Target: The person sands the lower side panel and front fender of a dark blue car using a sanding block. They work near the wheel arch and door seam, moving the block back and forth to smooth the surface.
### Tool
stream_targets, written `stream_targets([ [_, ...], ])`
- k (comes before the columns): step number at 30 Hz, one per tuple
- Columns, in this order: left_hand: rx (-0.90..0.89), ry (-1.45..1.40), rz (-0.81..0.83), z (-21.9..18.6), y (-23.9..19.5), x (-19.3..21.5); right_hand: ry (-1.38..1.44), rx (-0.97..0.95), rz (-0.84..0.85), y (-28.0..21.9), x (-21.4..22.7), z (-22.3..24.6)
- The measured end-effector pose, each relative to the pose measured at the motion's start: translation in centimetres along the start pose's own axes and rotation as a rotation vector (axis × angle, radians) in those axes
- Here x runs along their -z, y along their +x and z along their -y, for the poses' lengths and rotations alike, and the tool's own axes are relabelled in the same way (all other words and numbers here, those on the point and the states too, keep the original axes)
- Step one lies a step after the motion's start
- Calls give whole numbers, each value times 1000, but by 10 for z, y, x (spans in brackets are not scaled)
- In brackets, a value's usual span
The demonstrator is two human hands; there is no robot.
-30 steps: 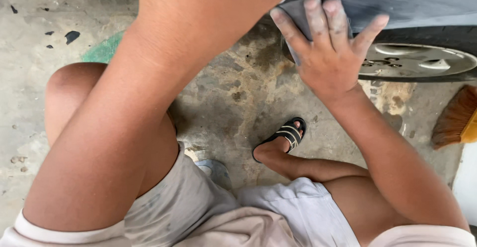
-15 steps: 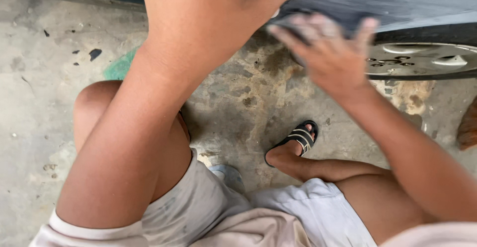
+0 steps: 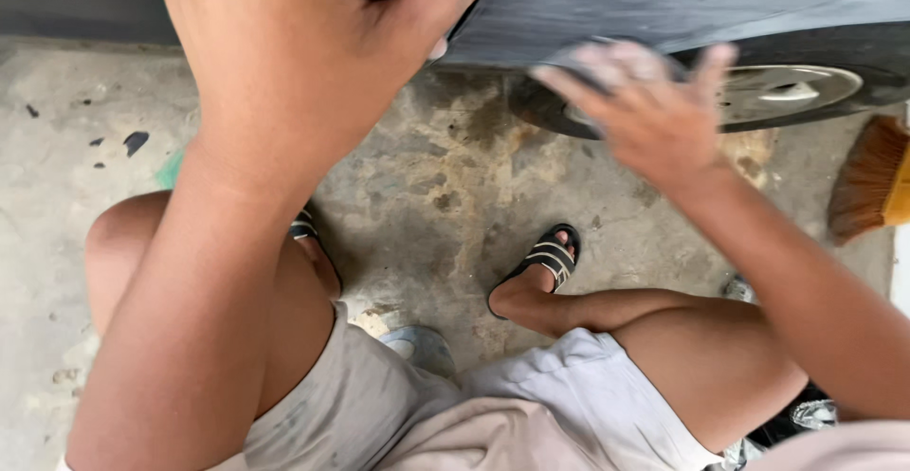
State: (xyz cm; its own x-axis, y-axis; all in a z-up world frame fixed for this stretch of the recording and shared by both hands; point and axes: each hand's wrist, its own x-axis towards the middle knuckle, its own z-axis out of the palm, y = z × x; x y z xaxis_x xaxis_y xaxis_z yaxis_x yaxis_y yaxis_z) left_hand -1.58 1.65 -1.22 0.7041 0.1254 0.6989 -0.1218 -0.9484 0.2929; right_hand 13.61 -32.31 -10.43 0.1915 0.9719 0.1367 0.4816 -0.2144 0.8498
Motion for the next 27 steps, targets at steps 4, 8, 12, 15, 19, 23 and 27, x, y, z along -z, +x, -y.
stream_targets([
  [4,88,-47,108,-4,12,18,-6,-53,19,19,23,-21],
  [8,105,-128,201,-11,15,25,108,-129,-279,102,42,32],
  [12,-20,-287,148,-22,19,36,241,-230,-209,79,80,30],
  [15,13,-229,168,-26,17,31,412,-247,-15,20,66,35],
  [19,-108,-224,147,-37,13,0,1097,-771,488,-57,55,45],
  [23,-534,-266,-355,-69,25,-17,1383,-1047,738,-89,62,36],
  [27,-735,58,-604,-48,29,-19,1670,-1146,544,-94,96,-11],
])
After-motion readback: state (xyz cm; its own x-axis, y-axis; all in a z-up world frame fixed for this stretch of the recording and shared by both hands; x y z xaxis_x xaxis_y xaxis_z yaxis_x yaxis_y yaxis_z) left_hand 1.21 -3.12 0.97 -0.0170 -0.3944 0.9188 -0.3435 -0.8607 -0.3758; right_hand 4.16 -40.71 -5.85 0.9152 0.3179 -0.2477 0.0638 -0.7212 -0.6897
